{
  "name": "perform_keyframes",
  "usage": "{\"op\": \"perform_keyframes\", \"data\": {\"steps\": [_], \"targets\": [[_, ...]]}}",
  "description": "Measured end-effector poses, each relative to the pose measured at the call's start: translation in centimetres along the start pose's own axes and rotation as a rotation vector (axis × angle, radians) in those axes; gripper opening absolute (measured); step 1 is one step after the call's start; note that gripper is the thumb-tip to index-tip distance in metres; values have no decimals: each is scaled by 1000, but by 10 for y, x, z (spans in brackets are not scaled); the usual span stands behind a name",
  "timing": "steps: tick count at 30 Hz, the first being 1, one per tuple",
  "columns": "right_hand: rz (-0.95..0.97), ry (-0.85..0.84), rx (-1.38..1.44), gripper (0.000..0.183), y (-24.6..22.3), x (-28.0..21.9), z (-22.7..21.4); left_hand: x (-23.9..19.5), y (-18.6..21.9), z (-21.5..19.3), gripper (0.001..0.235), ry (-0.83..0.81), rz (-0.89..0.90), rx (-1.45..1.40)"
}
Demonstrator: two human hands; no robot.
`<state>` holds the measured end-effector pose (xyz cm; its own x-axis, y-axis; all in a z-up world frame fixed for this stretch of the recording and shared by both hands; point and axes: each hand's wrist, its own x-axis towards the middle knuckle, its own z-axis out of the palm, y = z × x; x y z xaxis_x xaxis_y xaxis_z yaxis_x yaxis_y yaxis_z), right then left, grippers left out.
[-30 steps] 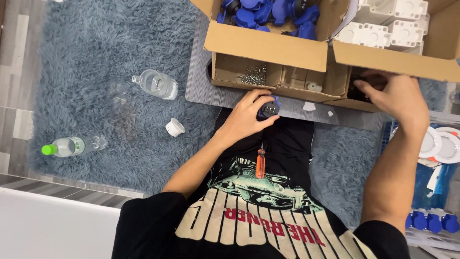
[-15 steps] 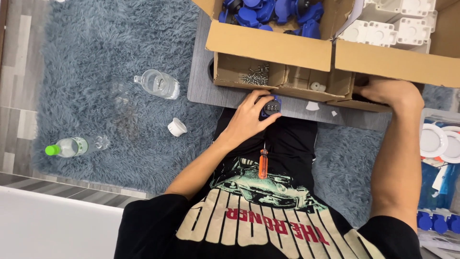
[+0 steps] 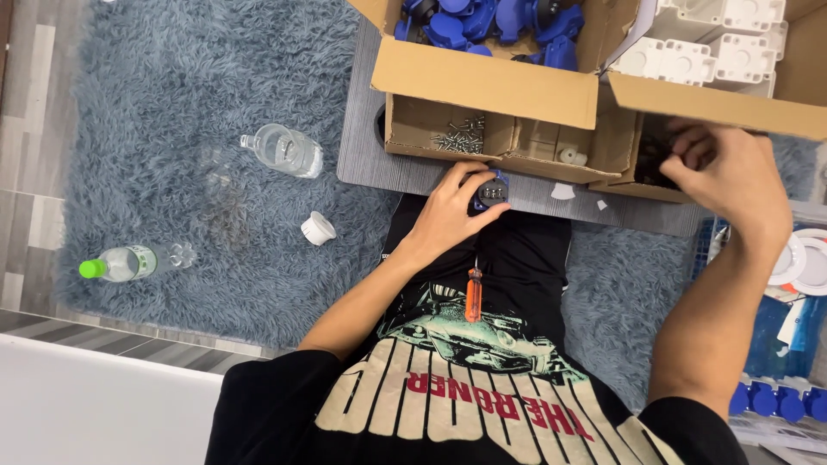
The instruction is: Assembling an electrical socket by fitting a blue component into a white housing and using a screwdriver to secure it.
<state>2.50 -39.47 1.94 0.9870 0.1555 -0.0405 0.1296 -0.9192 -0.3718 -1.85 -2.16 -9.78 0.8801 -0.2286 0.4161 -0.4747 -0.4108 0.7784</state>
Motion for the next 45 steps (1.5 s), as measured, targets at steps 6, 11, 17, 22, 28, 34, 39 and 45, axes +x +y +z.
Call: {"op": "perform_keyframes", "data": {"steps": [6,11,17,22,28,34,39,45], "targets": [[-103,262,87,29,-3,-37,10,1,-4,5,49,31,3,-16],[-123,447,210,25,-5,-63,21,1,-5,6,50,31,-10,-11],[-265,573,385,19,-25,-82,24,0,-5,5,50,27,-13,-16],[-204,547,693,28,-25,-97,51,0,-1,1,58,15,-47,-36],[-166,350,886,26,-74,-87,108,-4,-11,8,66,-47,-36,-20],[-29,295,1044,26,-99,-82,149,-5,-3,-6,61,-6,-45,-124],[-60,389,1114,22,-102,-72,178,-12,-2,-14,44,94,34,-62],[-96,443,1197,28,-100,-64,200,-11,-14,-11,46,20,147,-12]]}}
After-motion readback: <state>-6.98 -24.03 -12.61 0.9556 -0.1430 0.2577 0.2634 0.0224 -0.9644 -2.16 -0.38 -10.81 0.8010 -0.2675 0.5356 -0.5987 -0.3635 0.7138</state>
